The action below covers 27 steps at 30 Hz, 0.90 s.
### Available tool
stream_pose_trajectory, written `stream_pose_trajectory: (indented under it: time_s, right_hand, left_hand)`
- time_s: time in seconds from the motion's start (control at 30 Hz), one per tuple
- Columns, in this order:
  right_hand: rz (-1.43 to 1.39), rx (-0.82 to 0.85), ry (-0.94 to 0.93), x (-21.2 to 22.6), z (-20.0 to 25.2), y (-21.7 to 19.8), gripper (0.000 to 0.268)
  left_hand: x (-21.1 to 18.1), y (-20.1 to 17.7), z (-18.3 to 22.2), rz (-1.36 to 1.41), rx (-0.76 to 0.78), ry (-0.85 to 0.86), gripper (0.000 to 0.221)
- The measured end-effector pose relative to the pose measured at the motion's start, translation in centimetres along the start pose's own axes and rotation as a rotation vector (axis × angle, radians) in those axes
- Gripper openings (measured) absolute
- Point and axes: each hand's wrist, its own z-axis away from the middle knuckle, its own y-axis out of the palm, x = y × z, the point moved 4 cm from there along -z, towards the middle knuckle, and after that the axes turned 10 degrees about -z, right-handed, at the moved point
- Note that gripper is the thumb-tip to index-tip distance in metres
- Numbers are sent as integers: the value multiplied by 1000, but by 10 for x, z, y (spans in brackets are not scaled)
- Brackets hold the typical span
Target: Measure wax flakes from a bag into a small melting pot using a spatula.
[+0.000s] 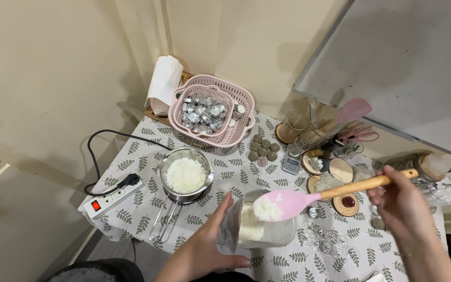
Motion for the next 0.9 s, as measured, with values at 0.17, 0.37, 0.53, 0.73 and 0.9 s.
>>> stream_pose_trajectory:
  time_s: [0.17, 0.37, 0.53, 0.73, 0.9]
  right_hand:
    - [-38, 90, -10, 19, -12, 43, 26]
    - [-116, 196, -16, -5, -41, 130, 24]
    - [-31, 347, -191, -51, -12, 228, 27]
    - [263, 705, -267, -47, 39, 277, 21]
    - [221, 792, -216, -41, 23, 266, 23]
  left_hand:
    - [16, 17, -3, 18, 33, -96, 141]
    - [59, 31, 1, -34, 20, -154, 145]
    - [73, 36, 5, -63, 45, -149, 142]
    - [115, 23, 11, -52, 66, 49, 129]
    - [106, -27, 12, -48, -284, -68, 82]
